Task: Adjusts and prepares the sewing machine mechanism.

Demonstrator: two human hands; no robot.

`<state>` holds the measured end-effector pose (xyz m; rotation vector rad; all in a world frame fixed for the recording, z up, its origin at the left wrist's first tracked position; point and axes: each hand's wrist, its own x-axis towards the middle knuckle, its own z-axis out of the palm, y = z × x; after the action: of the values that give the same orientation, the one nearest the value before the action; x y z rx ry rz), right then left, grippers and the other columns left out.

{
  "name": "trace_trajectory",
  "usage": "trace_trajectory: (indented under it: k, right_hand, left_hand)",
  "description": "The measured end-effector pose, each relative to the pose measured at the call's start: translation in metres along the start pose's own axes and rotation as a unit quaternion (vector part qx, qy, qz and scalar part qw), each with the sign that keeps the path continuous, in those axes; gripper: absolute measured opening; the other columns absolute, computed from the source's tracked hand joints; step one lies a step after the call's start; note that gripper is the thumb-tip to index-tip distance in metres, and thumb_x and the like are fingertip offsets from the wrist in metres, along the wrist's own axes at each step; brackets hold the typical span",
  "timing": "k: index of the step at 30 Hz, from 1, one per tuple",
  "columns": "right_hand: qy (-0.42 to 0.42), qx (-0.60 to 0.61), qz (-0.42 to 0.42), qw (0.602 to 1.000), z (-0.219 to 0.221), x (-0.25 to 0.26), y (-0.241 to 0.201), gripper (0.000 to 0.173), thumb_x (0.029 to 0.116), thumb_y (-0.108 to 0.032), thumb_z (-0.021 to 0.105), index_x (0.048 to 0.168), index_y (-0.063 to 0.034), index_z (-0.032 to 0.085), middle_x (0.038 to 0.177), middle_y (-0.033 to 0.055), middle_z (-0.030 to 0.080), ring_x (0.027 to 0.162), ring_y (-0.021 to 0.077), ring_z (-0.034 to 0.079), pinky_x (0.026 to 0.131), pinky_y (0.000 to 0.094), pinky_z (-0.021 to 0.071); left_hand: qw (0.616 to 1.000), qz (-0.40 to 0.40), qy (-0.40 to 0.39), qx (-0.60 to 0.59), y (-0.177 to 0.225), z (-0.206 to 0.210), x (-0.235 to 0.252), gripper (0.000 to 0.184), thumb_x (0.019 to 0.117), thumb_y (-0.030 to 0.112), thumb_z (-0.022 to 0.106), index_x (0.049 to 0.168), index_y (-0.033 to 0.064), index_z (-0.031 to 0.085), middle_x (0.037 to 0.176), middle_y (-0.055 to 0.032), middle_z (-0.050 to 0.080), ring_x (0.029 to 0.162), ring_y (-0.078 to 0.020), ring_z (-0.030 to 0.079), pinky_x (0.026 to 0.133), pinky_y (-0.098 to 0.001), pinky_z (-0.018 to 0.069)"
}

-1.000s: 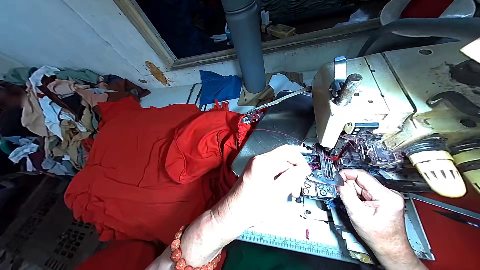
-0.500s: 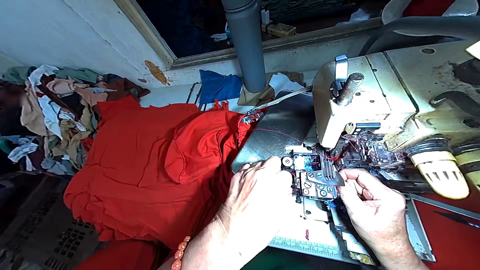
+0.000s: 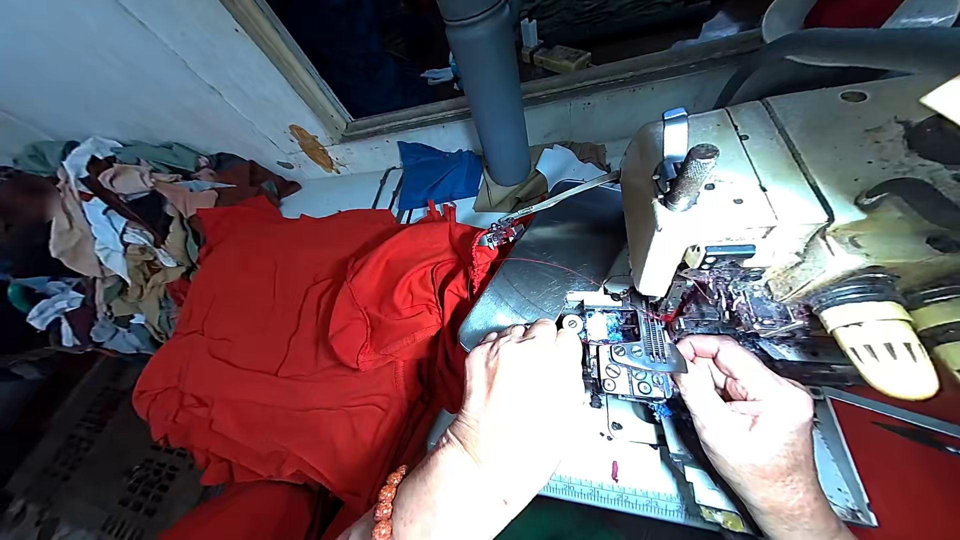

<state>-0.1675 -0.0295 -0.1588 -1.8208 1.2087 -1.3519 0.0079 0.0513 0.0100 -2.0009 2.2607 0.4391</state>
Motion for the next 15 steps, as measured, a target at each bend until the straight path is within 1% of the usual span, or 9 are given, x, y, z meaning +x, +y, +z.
trace_trajectory:
  k: [1,3,4,5,6,8,9,10,15]
  right_hand:
    - [0.001,-0.001,-0.001,1.0,0.0,0.0,0.0,0.014,0.089,-0.012,0.057,0.089,-0.003,0.068,0.067,-0.0084,0.054,0.054,-0.0105,0.043,0.05,0.0059,0.0361]
    - [0.005,-0.003,-0.003,1.0,0.0,0.0,0.001,0.014,0.0897,-0.012,0.057,0.089,-0.0036,0.068,0.066,-0.0084,0.054,0.054,-0.0104,0.043,0.05,0.0057,0.0366]
    - [0.007,-0.004,-0.004,1.0,0.001,0.0,0.002,0.014,0.0897,-0.013,0.057,0.089,-0.0041,0.068,0.066,-0.0091,0.053,0.053,-0.0104,0.042,0.049,0.0059,0.0356]
    - [0.011,-0.004,-0.006,1.0,0.001,0.0,0.002,0.014,0.0895,-0.012,0.057,0.088,-0.0041,0.068,0.065,-0.0095,0.052,0.053,-0.0105,0.041,0.049,0.0061,0.0345]
    - [0.013,-0.007,-0.007,1.0,0.001,0.0,0.002,0.014,0.0896,-0.012,0.057,0.088,-0.0044,0.068,0.064,-0.0101,0.051,0.053,-0.0106,0.04,0.048,0.0062,0.0339]
    - [0.015,-0.012,-0.008,1.0,0.001,0.0,0.0,0.014,0.0899,-0.013,0.056,0.088,-0.0043,0.068,0.063,-0.0108,0.048,0.052,-0.0107,0.037,0.049,0.0063,0.032]
    - [0.016,-0.009,-0.007,1.0,0.001,0.0,0.0,0.015,0.0899,-0.012,0.056,0.089,-0.004,0.068,0.063,-0.0106,0.049,0.053,-0.0109,0.038,0.049,0.0059,0.0326]
    - [0.016,-0.002,-0.006,1.0,0.001,0.0,0.0,0.014,0.0897,-0.012,0.057,0.088,-0.0035,0.068,0.064,-0.01,0.051,0.053,-0.0109,0.04,0.049,0.0055,0.034]
    - [0.013,0.01,-0.002,1.0,0.001,0.0,0.001,0.012,0.0882,-0.011,0.058,0.089,-0.0049,0.068,0.064,-0.0113,0.051,0.052,-0.011,0.04,0.049,0.0056,0.0343]
  left_hand:
    - [1.0,0.0,-0.004,0.017,0.001,-0.002,0.003,0.023,0.0939,-0.003,0.058,0.113,-0.0073,0.07,0.113,-0.0202,0.07,0.098,-0.0288,0.068,0.096,-0.0426,0.0475]
    - [0.998,0.006,0.047,0.047,-0.003,0.007,0.013,0.018,0.0916,0.0,0.063,0.107,-0.004,0.072,0.103,-0.017,0.071,0.091,-0.0282,0.069,0.083,-0.0408,0.0523]
    - [0.992,0.019,0.112,0.061,-0.011,0.028,0.021,0.015,0.09,0.003,0.065,0.101,-0.0008,0.073,0.097,-0.0144,0.07,0.086,-0.027,0.069,0.076,-0.0399,0.0537]
    - [0.971,0.041,0.218,0.091,-0.024,0.058,0.036,0.011,0.085,0.01,0.065,0.091,0.0058,0.073,0.085,-0.008,0.067,0.076,-0.0226,0.067,0.062,-0.0354,0.0543]
    - [0.954,0.045,0.277,0.104,-0.03,0.074,0.046,0.009,0.0834,0.014,0.065,0.085,0.0094,0.072,0.079,-0.0046,0.064,0.07,-0.0203,0.066,0.055,-0.0333,0.0521]
    - [0.956,0.023,0.274,0.104,-0.025,0.066,0.046,0.01,0.0851,0.015,0.064,0.083,0.0088,0.072,0.077,-0.0046,0.064,0.068,-0.0199,0.066,0.055,-0.033,0.0508]
    - [0.959,0.015,0.268,0.094,-0.022,0.06,0.044,0.013,0.0869,0.014,0.063,0.084,0.0078,0.074,0.078,-0.0054,0.066,0.07,-0.02,0.067,0.056,-0.0331,0.0513]
    - [0.959,0.014,0.271,0.083,-0.022,0.059,0.043,0.013,0.087,0.013,0.062,0.082,0.0078,0.073,0.078,-0.005,0.066,0.07,-0.0193,0.067,0.056,-0.0326,0.0513]
    - [0.963,-0.002,0.269,-0.008,-0.021,0.052,0.042,0.014,0.0855,0.013,0.062,0.077,0.007,0.071,0.073,-0.0043,0.063,0.062,-0.0177,0.064,0.049,-0.033,0.0476]
